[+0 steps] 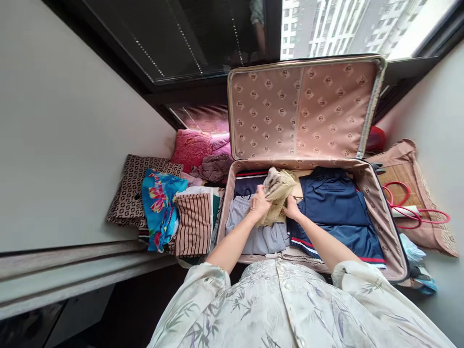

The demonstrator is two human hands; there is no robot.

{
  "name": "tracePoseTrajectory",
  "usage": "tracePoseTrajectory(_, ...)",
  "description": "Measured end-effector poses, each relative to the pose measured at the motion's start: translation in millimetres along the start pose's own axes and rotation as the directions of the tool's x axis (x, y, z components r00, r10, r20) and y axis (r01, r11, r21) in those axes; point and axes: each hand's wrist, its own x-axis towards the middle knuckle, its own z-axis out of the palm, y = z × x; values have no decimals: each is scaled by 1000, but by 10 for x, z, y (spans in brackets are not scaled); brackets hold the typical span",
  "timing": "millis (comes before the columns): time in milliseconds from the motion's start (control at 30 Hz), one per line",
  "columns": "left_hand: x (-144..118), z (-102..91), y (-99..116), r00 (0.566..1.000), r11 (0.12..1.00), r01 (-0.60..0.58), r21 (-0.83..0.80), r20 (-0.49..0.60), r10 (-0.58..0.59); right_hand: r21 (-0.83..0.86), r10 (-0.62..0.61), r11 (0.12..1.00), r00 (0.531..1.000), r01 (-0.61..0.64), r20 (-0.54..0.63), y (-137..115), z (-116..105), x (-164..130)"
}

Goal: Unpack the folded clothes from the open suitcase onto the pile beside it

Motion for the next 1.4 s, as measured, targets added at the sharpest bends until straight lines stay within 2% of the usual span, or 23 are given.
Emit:
tracePoseTrajectory(33, 32, -43, -73, 992, 993, 104, -46, -60, -107, -4, 21, 1000, 1000, -21, -2, -3, 7, -10)
tracePoseTrajectory(100, 146, -168, -246, 946, 949, 280, -144, -125, -298, -8, 51, 999, 999, -51, -2, -15, -3, -41)
tracePoseTrajectory(167, 292, -311, -434, 917, 906, 360, -224, -95, -388, -15, 62, 998, 998, -62, -8, -22, -69, -108)
tracePoseTrajectory(267, 451, -472, -691, 921, 886, 365, -285, -28, -389, -48, 89, 995, 995, -91, -45, 32, -303, -330)
tracePoseTrajectory(400, 510, -502, -916, 921, 864, 364, -348, -3, -390, -274, 156, 946, 984, -173, -81, 300, -759, -750)
tracePoseTrajectory(533, 553, -419, -1031, 913, 834, 372, -408, 0, -407, -499, 196, 849, 981, -173, -6, 601, -1084, -984)
tracePoseTrajectory(633, 565, -379, -1093, 915, 793, 373, -481, 49, -401, -539, 179, 834, 982, -117, 65, 686, -1167, -967)
tracePoseTrajectory(767, 542, -372, -1158, 920, 734, 369, -570, 113, -375, -494, 172, 860, 984, -128, 44, 618, -1144, -877)
tracePoseTrajectory(867, 541, -358, -1186, 919, 704, 368, -607, 123, -374, -424, 189, 887, 982, -182, -27, 542, -1118, -833)
tracePoseTrajectory(1000, 564, -320, -1213, 914, 682, 374, -629, 123, -388, -356, 248, 895, 963, -270, -105, 569, -1240, -710)
tracePoseTrajectory(1133, 580, -296, -1231, 906, 672, 383, -634, 117, -407, -320, 260, 900, 954, -296, -150, 563, -1322, -553)
tracePoseTrajectory(1233, 584, -292, -1231, 904, 665, 388, -638, 124, -409, -259, 235, 926, 955, -277, -179, 306, -1064, -475)
tracePoseTrajectory(1333, 587, -299, -1218, 903, 656, 395, -643, 139, -407, -96, 206, 967, 949, -234, -240, -69, -703, -375)
tracePoseTrajectory(1400, 590, -310, -1202, 902, 651, 402, -644, 154, -404, -12, 166, 985, 958, -173, -233, -265, -585, -259)
